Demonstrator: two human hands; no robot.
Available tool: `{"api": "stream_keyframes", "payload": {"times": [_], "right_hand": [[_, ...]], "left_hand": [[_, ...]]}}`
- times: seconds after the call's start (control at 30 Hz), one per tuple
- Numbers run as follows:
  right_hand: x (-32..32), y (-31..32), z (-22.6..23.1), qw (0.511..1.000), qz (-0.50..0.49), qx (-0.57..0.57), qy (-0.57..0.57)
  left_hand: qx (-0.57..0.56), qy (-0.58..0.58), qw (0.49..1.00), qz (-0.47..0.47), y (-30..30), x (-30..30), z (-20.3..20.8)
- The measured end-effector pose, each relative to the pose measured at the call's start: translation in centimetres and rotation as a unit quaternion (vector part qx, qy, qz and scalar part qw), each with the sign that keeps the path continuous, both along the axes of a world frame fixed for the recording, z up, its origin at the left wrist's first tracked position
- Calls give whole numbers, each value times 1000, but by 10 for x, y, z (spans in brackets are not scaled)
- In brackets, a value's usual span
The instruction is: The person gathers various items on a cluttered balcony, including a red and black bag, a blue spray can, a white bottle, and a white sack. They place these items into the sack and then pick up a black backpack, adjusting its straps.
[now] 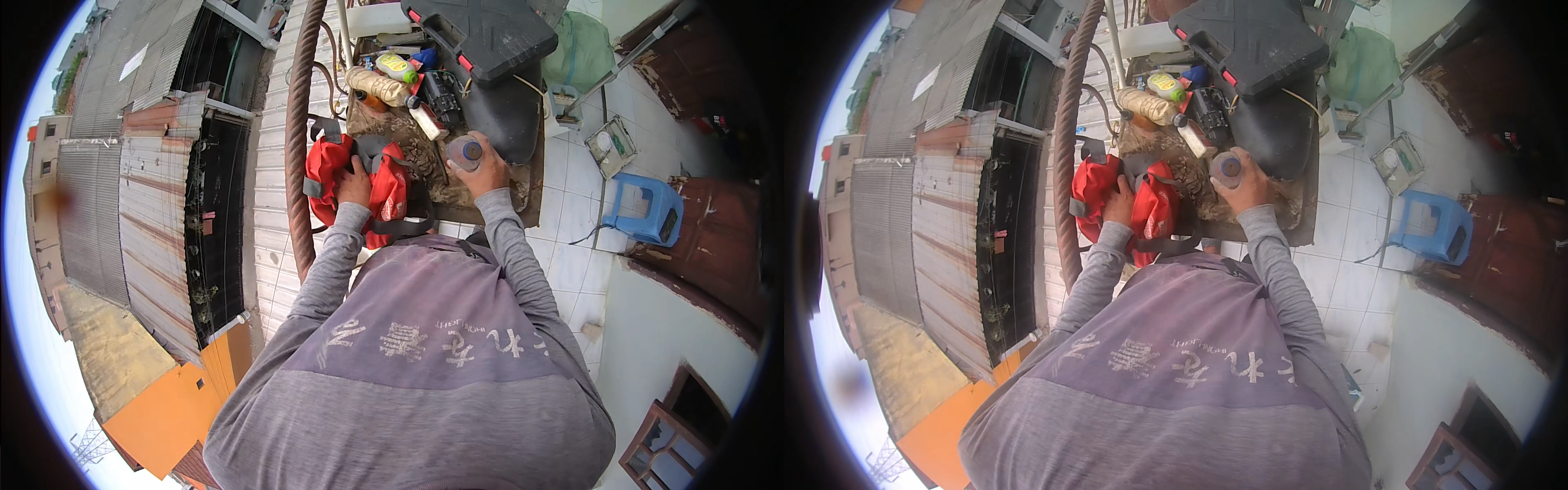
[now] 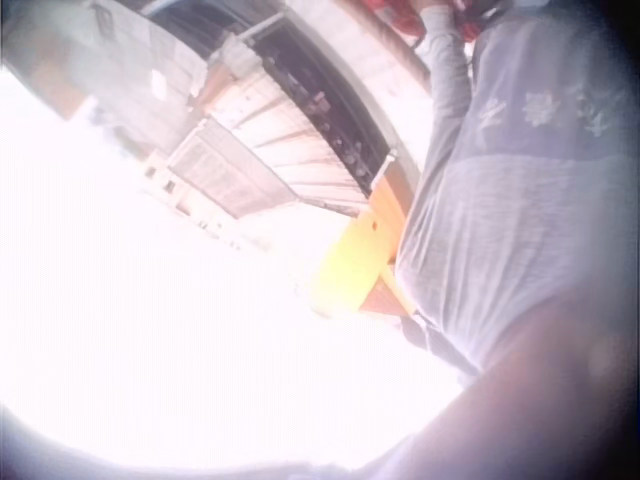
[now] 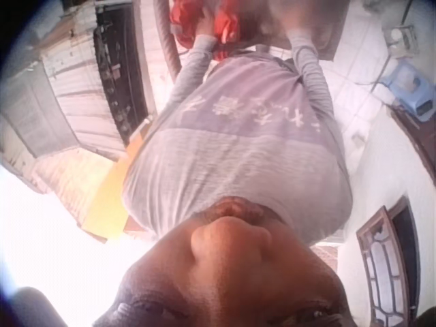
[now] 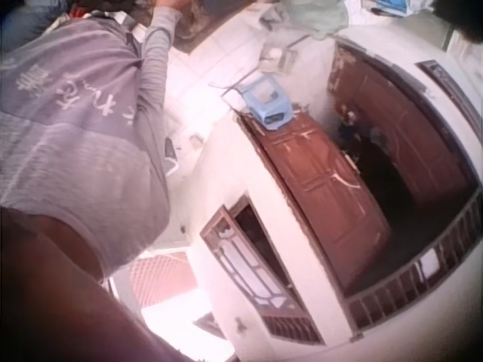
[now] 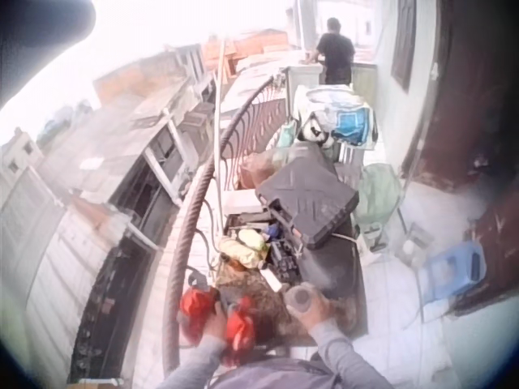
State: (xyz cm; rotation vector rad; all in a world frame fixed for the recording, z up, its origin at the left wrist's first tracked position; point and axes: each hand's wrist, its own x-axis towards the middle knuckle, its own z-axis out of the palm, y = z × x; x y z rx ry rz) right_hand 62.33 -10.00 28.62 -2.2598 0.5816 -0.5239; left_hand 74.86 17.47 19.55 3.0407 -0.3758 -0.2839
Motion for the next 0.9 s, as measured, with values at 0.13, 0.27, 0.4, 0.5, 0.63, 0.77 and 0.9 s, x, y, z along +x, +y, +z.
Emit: {"api": "stream_keyframes", "payload": {"times": [0.13,0.27,0.4,0.5,0.63,0.77,0.9], "right_hand": [[10,2,-16,999,-2,19,-33],[6,-2,-13,999,-26,22,-18],[19,-5,2,999,-38,27,-4],[26,-5,-3,998,-14,12,61],[20,-4,-5,999,-18,21,47],[10,2,37,997,-23,-54,-44],[74,13,104,992,116,-26,-38]], "left_hand": [[-53,-88,995,-2,31,3,-57],[-234,1,972,-26,49,20,-43],[-383,106,918,17,47,19,-9],[-375,117,919,45,40,20,-9],[-339,104,932,67,27,20,9],[-293,129,944,74,-3,-1,79],[-326,126,934,80,-5,-6,91]]}}
